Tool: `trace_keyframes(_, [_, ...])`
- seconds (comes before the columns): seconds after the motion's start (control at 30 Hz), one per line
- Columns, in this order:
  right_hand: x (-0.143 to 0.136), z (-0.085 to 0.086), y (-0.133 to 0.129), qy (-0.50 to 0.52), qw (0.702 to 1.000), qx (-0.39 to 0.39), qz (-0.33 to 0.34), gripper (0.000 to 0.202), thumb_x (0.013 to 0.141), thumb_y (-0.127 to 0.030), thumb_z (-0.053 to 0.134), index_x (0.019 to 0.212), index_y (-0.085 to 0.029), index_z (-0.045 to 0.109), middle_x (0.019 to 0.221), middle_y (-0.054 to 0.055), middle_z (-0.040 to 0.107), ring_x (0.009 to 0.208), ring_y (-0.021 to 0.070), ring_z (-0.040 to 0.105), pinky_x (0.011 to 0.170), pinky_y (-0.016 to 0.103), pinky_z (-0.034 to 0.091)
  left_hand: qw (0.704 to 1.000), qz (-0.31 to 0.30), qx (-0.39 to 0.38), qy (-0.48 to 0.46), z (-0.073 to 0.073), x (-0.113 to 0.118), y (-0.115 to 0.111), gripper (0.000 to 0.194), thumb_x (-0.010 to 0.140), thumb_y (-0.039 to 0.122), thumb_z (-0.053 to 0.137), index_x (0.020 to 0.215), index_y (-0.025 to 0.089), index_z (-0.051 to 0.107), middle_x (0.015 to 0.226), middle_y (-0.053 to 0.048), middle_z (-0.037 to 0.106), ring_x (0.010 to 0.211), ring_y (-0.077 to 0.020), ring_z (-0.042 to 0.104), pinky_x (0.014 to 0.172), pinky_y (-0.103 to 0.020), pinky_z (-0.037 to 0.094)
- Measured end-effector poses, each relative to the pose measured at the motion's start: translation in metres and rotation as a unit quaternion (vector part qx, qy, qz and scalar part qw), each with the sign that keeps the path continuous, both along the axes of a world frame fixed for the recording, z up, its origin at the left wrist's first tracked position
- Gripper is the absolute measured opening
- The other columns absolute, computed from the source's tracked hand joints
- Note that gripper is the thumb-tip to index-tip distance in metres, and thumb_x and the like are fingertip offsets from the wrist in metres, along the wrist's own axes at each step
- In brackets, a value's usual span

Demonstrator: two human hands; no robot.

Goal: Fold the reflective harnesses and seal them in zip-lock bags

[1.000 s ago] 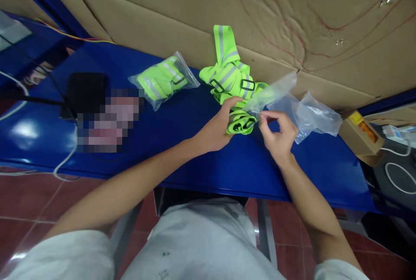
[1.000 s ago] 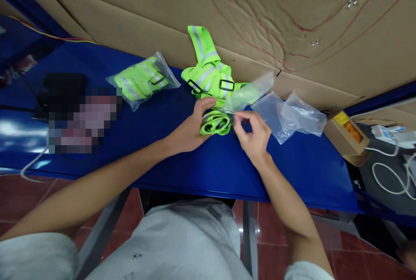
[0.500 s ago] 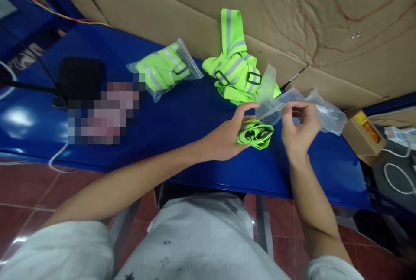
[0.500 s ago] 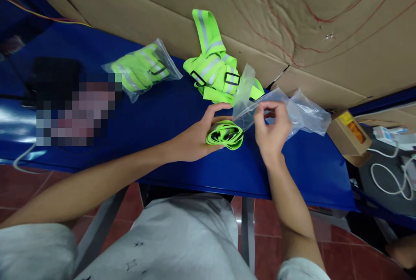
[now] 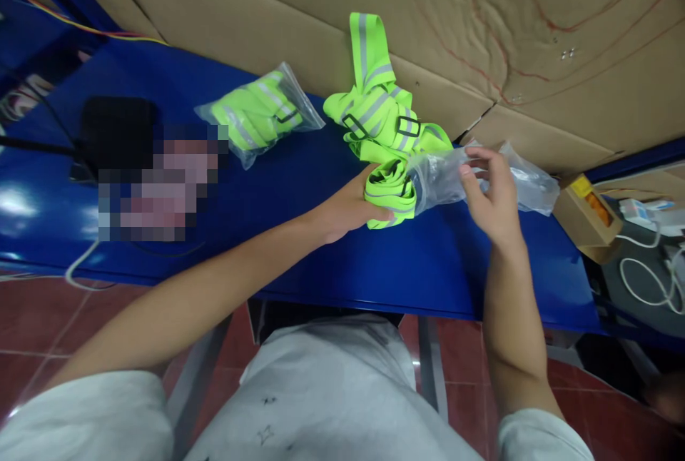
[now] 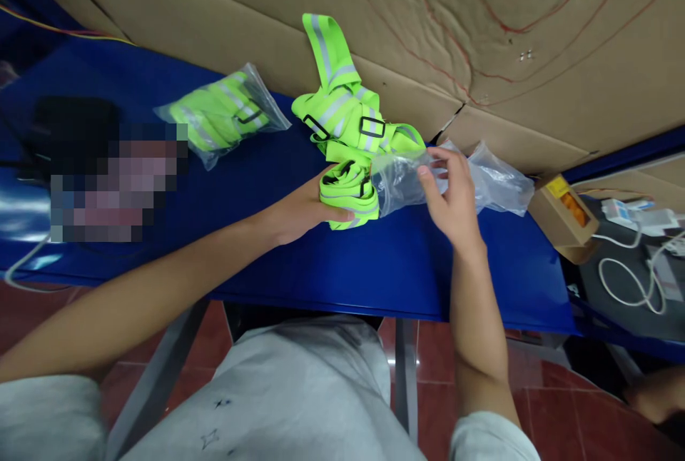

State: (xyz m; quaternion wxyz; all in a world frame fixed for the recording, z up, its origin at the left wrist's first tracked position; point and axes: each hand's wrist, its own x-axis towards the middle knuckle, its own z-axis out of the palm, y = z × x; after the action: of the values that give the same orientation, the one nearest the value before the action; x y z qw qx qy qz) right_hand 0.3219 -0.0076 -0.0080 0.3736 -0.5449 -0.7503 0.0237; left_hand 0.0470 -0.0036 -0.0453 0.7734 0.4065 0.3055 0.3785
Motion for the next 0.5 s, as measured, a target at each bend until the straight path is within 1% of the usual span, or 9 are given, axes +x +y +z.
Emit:
trace_keyframes(0.07, [0.018, 0.003, 0.003, -0.044, 0.999, 0.002, -0.004, 0.044, 0.103, -0.051, 0.058, 0.138, -0.025, 0.063, 0.141, 0.015, 0.065, 0.132, 0.0307, 0.063, 0.106, 0.054, 0.057, 1.000, 0.000, 0.002, 0.006, -0.001, -0.002, 0.004, 0.086, 0.057, 0.009, 0.092, 0.137, 0.019, 0.060, 0.128, -0.011, 0.074, 0.125, -0.0357, 0.067, 0.112, -0.054, 0.050])
trace_keyframes(0.13, [0.027, 0.005, 0.003, -0.060, 0.998, 0.025, -0.015, 0.043, 0.106, -0.050, 0.051, 0.140, -0.026, 0.063, 0.146, 0.014, 0.062, 0.142, 0.0321, 0.056, 0.116, 0.060, 0.049, 1.000, -0.002, 0.008, 0.016, -0.002, -0.004, 0.007, 0.085, 0.057, 0.010, 0.093, 0.136, 0.020, 0.063, 0.128, -0.011, 0.074, 0.125, -0.0355, 0.068, 0.113, -0.055, 0.049])
trace_keyframes(0.17, [0.029, 0.005, 0.002, -0.068, 0.997, 0.027, -0.014, 0.043, 0.107, -0.050, 0.049, 0.143, -0.028, 0.062, 0.149, 0.014, 0.061, 0.146, 0.0319, 0.054, 0.119, 0.062, 0.046, 1.000, -0.007, 0.009, 0.018, -0.001, -0.005, 0.008, 0.082, 0.056, 0.010, 0.093, 0.134, 0.020, 0.065, 0.127, -0.011, 0.075, 0.124, -0.0350, 0.069, 0.112, -0.054, 0.050])
trace_keyframes(0.23, [0.030, 0.005, -0.001, -0.108, 0.994, -0.011, 0.007, 0.049, 0.107, -0.051, 0.050, 0.151, -0.029, 0.055, 0.160, 0.014, 0.052, 0.153, 0.0321, 0.047, 0.125, 0.063, 0.039, 0.999, -0.043, 0.004, 0.007, 0.001, -0.009, 0.010, 0.070, 0.058, 0.012, 0.094, 0.124, 0.017, 0.072, 0.122, -0.012, 0.078, 0.116, -0.0334, 0.072, 0.105, -0.050, 0.055])
trace_keyframes(0.3, [0.032, 0.004, -0.003, -0.144, 0.987, -0.062, 0.024, 0.056, 0.105, -0.052, 0.053, 0.157, -0.030, 0.048, 0.169, 0.013, 0.042, 0.159, 0.0328, 0.039, 0.126, 0.064, 0.035, 0.994, -0.106, -0.003, -0.021, 0.003, -0.012, 0.011, 0.053, 0.062, 0.015, 0.094, 0.112, 0.014, 0.078, 0.114, -0.013, 0.080, 0.105, -0.0314, 0.075, 0.092, -0.044, 0.060])
trace_keyframes(0.33, [0.033, 0.001, -0.002, -0.145, 0.987, -0.071, 0.015, 0.056, 0.106, -0.052, 0.053, 0.158, -0.031, 0.047, 0.169, 0.013, 0.042, 0.159, 0.0327, 0.038, 0.126, 0.064, 0.035, 0.990, -0.133, -0.004, -0.036, 0.005, -0.013, 0.011, 0.048, 0.064, 0.015, 0.094, 0.109, 0.014, 0.079, 0.112, -0.014, 0.081, 0.101, -0.0302, 0.076, 0.086, -0.041, 0.061])
trace_keyframes(0.4, [0.036, -0.007, 0.002, -0.123, 0.991, -0.050, -0.033, 0.055, 0.106, -0.053, 0.051, 0.155, -0.028, 0.049, 0.162, 0.015, 0.051, 0.154, 0.0330, 0.046, 0.124, 0.064, 0.039, 0.983, -0.170, -0.008, -0.071, 0.007, -0.012, 0.010, 0.043, 0.068, 0.015, 0.092, 0.109, 0.014, 0.081, 0.111, -0.014, 0.081, 0.096, -0.0276, 0.077, 0.080, -0.037, 0.063])
trace_keyframes(0.47, [0.038, -0.019, 0.009, -0.088, 0.992, -0.026, -0.086, 0.059, 0.104, -0.058, 0.052, 0.150, -0.022, 0.053, 0.150, 0.019, 0.061, 0.141, 0.0345, 0.058, 0.118, 0.063, 0.045, 0.979, -0.177, -0.018, -0.102, 0.006, -0.008, 0.008, 0.043, 0.070, 0.014, 0.091, 0.112, 0.015, 0.081, 0.113, -0.014, 0.081, 0.094, -0.0257, 0.078, 0.081, -0.036, 0.064])
trace_keyframes(0.5, [0.037, -0.027, 0.013, -0.069, 0.992, -0.027, -0.099, 0.062, 0.102, -0.062, 0.054, 0.147, -0.019, 0.056, 0.144, 0.021, 0.064, 0.133, 0.0345, 0.063, 0.113, 0.061, 0.049, 0.979, -0.170, -0.026, -0.113, 0.006, -0.005, 0.006, 0.044, 0.070, 0.014, 0.091, 0.112, 0.016, 0.081, 0.114, -0.014, 0.081, 0.094, -0.0254, 0.078, 0.082, -0.036, 0.065])
